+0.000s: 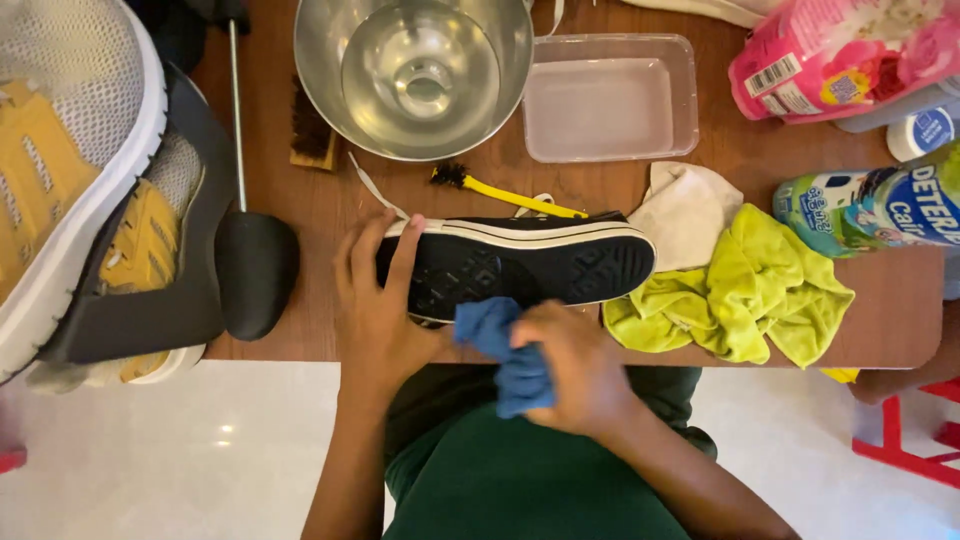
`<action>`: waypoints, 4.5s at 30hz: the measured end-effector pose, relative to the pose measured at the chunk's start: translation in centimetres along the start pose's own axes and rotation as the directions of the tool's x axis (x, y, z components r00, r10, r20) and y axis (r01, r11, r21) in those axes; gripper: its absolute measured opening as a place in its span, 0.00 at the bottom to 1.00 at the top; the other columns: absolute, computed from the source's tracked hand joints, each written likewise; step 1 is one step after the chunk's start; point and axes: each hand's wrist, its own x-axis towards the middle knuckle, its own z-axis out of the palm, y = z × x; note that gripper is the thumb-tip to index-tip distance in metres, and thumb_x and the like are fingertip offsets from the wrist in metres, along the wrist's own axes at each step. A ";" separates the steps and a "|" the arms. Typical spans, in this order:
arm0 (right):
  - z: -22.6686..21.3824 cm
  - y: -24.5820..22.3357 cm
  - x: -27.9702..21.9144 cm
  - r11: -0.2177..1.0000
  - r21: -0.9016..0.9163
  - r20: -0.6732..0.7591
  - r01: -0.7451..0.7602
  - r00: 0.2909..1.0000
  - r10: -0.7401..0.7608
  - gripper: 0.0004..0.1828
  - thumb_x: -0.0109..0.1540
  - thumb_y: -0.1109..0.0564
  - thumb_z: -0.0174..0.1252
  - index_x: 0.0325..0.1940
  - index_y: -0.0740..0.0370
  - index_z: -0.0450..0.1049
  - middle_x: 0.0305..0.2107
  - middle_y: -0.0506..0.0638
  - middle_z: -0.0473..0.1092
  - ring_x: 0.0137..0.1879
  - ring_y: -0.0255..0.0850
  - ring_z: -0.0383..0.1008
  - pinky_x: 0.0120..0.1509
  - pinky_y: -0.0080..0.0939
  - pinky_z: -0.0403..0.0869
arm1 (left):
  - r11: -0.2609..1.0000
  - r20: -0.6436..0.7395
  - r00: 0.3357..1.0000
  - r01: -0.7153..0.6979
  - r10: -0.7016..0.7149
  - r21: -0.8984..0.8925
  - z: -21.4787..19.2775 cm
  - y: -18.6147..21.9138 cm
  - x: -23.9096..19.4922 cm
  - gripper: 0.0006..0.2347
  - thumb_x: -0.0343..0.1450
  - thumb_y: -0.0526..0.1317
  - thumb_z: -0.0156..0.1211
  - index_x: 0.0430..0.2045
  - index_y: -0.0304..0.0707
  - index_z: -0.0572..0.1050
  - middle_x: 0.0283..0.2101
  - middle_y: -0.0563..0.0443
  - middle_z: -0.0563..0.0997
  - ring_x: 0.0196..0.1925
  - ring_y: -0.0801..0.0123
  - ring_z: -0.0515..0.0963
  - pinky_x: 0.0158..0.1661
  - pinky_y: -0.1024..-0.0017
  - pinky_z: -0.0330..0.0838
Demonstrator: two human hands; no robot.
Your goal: The person cleans a black sneaker by scrubbing the sole with a yellow brush dipped in water and then wiping it with a blue cloth. The person also scrubs the side of the shoe with the brush.
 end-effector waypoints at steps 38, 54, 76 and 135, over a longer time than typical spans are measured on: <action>5.7 -4.0 10.8 0.857 -0.377 0.081 0.352 0.934 -0.348 0.19 0.62 0.64 0.55 0.57 0.61 0.75 0.49 0.55 0.76 0.56 0.53 0.75 0.55 0.49 0.71 | 0.764 0.215 0.956 0.291 -0.201 -0.576 -3.3 -2.3 -1.8 0.65 0.55 0.38 0.84 0.72 0.36 0.23 0.74 0.46 0.66 0.75 0.49 0.65 0.75 0.52 0.53; 6.1 -4.4 12.0 0.991 0.039 -0.038 0.127 0.991 -0.125 0.34 0.44 0.81 0.49 0.51 0.62 0.75 0.51 0.55 0.71 0.59 0.58 0.75 0.64 0.50 0.72 | 0.772 0.157 0.966 0.257 -0.203 -0.581 -3.8 -2.7 -1.8 0.63 0.60 0.39 0.82 0.72 0.34 0.21 0.80 0.42 0.51 0.81 0.45 0.51 0.77 0.51 0.47; 7.1 -4.0 11.4 0.966 -0.184 -0.222 0.179 0.950 -0.219 0.13 0.59 0.68 0.62 0.47 0.62 0.75 0.46 0.55 0.73 0.56 0.53 0.74 0.68 0.53 0.69 | 0.743 0.307 0.923 0.372 -0.232 -0.557 -3.9 -2.8 -2.0 0.60 0.57 0.33 0.78 0.74 0.36 0.26 0.77 0.32 0.54 0.72 0.38 0.66 0.70 0.46 0.58; -8.0 3.2 15.0 0.872 -0.488 0.502 -0.029 0.809 0.307 0.10 0.59 0.55 0.65 0.44 0.50 0.83 0.31 0.47 0.81 0.42 0.54 0.82 0.46 0.53 0.79 | 0.922 0.022 0.999 0.046 -0.040 -0.383 -3.0 1.0 -0.6 0.41 0.57 0.42 0.83 0.64 0.28 0.65 0.56 0.28 0.74 0.59 0.35 0.75 0.61 0.44 0.66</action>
